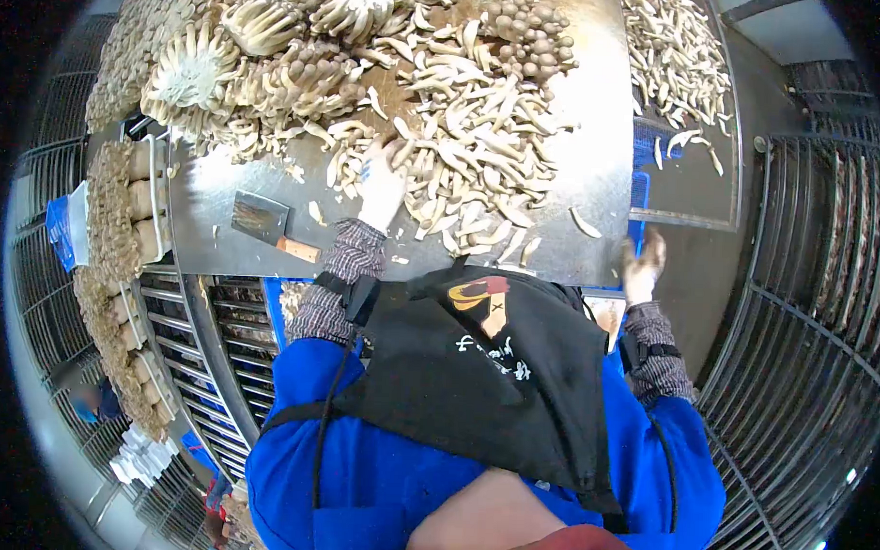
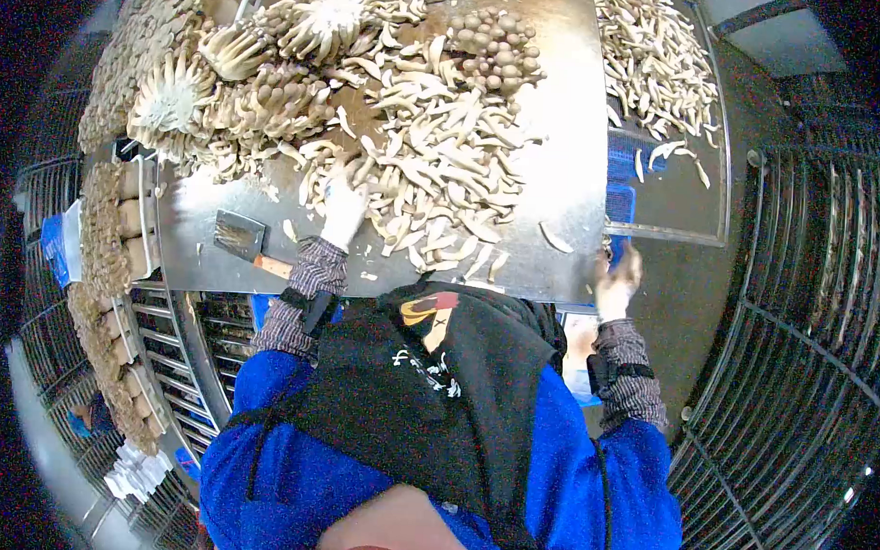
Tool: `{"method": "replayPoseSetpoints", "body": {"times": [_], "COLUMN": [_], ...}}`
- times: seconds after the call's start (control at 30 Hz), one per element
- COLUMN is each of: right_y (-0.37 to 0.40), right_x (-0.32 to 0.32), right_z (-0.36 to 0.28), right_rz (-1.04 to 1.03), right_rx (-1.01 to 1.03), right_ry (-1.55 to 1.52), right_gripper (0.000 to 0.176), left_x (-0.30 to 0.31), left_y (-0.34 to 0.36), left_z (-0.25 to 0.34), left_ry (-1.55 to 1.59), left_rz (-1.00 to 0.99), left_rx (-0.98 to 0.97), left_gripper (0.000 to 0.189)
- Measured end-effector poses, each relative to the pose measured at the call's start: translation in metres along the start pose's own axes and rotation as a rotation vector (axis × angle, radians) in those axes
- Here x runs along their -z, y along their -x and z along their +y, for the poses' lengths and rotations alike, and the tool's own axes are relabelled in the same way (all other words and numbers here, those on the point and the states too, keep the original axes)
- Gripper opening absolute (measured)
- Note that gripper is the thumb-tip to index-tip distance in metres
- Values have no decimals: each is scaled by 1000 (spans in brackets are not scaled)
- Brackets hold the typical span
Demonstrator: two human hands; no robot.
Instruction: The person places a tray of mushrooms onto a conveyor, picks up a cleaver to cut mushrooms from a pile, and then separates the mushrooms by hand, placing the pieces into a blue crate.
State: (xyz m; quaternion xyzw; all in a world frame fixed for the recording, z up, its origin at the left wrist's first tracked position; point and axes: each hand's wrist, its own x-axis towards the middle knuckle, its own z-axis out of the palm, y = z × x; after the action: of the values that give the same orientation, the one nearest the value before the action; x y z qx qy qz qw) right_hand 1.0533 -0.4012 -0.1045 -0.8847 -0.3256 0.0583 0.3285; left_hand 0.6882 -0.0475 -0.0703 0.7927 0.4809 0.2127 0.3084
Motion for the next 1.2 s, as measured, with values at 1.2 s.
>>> {"method": "replayPoseSetpoints", "body": {"times": [1.2], "right_y": [-116], "right_x": [-229], "right_z": [-277], "right_rz": [-653], "right_rx": [191], "right_ry": [-476], "right_gripper": [52], "left_x": [-35], "left_y": [-56], "left_z": [-10], "left_ry": [529], "left_rz": [18], "left_rx": [277], "left_gripper": [39]}}
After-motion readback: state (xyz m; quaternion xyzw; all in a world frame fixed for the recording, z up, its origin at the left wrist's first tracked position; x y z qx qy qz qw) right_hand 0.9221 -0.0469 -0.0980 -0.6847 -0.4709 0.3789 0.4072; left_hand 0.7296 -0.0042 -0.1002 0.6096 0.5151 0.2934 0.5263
